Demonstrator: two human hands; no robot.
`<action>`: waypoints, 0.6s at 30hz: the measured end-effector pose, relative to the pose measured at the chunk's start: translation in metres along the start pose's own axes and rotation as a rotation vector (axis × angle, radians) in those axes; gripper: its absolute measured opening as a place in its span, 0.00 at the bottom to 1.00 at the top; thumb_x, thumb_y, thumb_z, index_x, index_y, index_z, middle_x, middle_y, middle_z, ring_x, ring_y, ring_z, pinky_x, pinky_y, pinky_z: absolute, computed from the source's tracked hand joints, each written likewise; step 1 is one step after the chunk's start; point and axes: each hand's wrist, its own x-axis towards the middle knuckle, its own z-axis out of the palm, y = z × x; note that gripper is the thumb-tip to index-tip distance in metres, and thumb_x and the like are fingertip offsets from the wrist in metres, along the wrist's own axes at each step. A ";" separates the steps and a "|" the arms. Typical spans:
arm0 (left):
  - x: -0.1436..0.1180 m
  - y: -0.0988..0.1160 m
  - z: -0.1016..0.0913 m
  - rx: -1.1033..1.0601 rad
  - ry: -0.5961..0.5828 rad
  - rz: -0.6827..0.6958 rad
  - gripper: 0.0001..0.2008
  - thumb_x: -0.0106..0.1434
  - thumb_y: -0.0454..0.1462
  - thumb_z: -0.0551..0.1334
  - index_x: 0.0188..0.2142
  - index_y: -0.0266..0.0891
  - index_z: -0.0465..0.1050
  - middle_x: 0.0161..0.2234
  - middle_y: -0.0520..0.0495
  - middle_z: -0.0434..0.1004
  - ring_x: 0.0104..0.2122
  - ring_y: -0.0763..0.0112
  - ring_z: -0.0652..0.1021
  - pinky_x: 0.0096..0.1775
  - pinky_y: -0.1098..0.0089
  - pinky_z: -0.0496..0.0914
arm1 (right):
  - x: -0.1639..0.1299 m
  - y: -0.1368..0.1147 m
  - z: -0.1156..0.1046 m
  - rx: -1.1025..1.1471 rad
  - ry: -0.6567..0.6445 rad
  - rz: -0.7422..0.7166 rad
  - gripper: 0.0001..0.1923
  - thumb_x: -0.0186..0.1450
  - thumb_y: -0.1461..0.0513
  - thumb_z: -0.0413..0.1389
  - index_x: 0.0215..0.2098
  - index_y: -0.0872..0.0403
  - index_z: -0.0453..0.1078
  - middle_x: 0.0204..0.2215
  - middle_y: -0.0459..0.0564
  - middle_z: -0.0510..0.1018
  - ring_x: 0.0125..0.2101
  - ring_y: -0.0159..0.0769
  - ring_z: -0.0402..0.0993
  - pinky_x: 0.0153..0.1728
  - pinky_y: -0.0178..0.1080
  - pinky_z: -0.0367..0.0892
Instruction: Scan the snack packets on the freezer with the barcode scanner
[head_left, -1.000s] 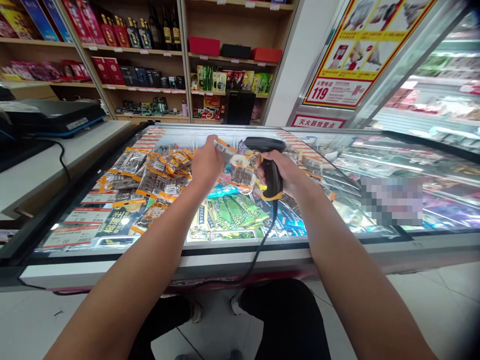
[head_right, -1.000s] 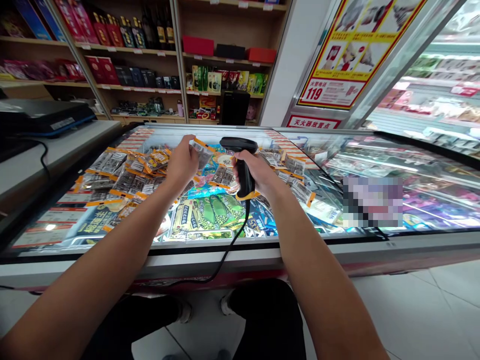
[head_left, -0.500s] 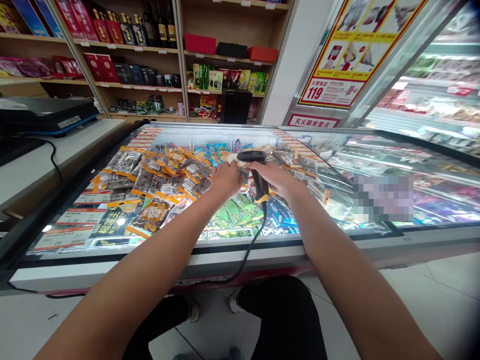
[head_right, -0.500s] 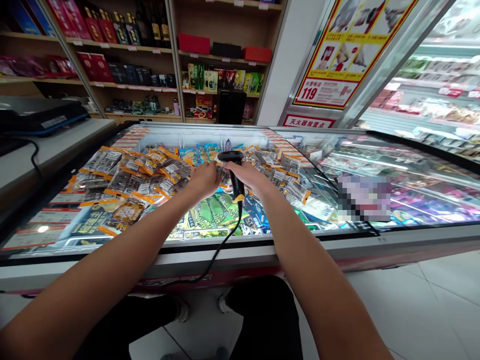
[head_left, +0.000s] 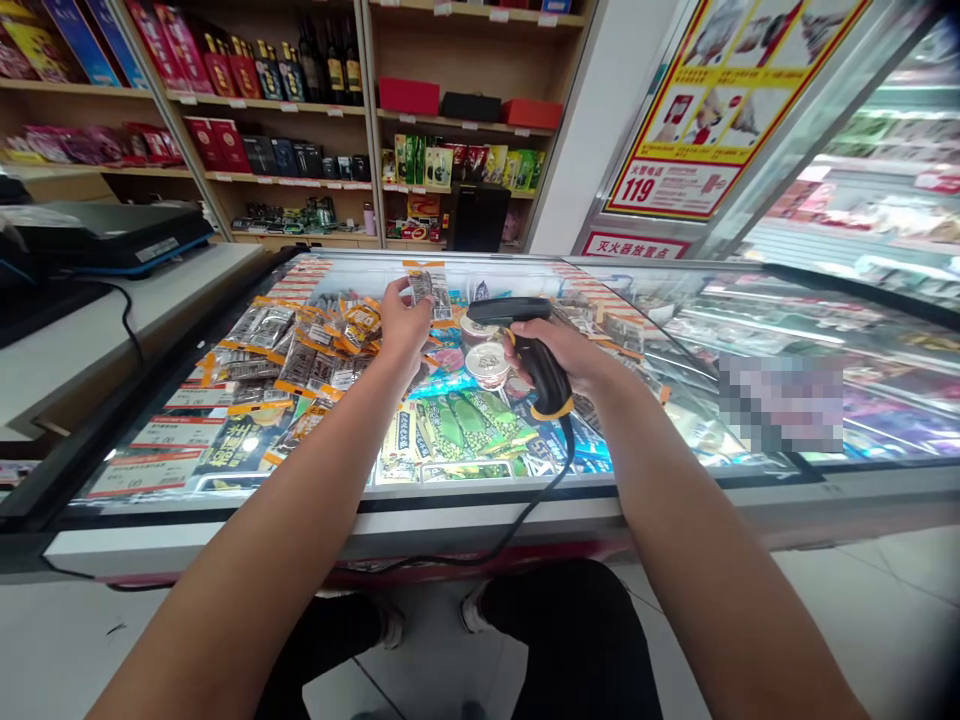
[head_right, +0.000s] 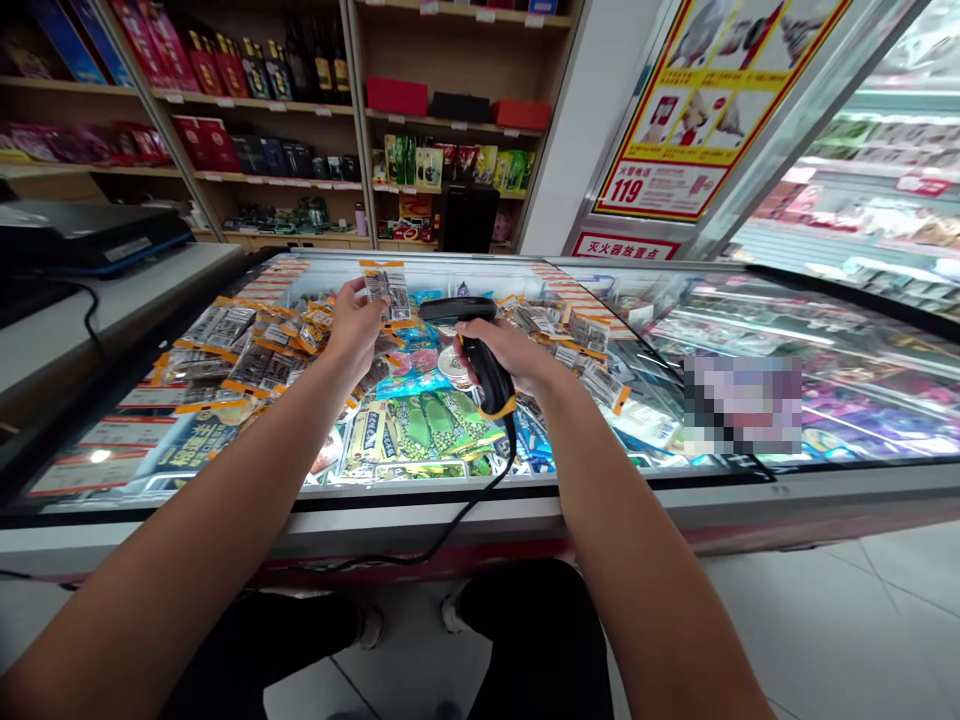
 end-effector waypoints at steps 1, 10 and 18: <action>0.000 0.000 -0.001 -0.046 0.012 -0.038 0.19 0.65 0.30 0.61 0.55 0.41 0.66 0.44 0.44 0.81 0.35 0.72 0.81 0.35 0.74 0.73 | 0.000 0.001 0.000 -0.012 -0.018 -0.006 0.16 0.61 0.51 0.63 0.28 0.54 0.70 0.22 0.48 0.72 0.18 0.32 0.67 0.19 0.36 0.65; 0.000 0.004 0.002 -0.102 0.013 -0.089 0.18 0.64 0.30 0.62 0.53 0.42 0.67 0.38 0.49 0.78 0.31 0.72 0.79 0.37 0.72 0.73 | -0.001 -0.001 0.003 -0.035 -0.004 -0.031 0.17 0.59 0.49 0.64 0.25 0.52 0.68 0.21 0.47 0.69 0.17 0.32 0.66 0.18 0.37 0.63; -0.021 0.024 -0.030 1.066 -0.176 0.335 0.21 0.62 0.30 0.61 0.55 0.39 0.73 0.55 0.27 0.72 0.58 0.35 0.72 0.56 0.45 0.65 | 0.002 -0.002 -0.014 -0.130 0.262 0.018 0.14 0.64 0.51 0.61 0.30 0.52 0.70 0.27 0.52 0.78 0.24 0.37 0.73 0.25 0.38 0.69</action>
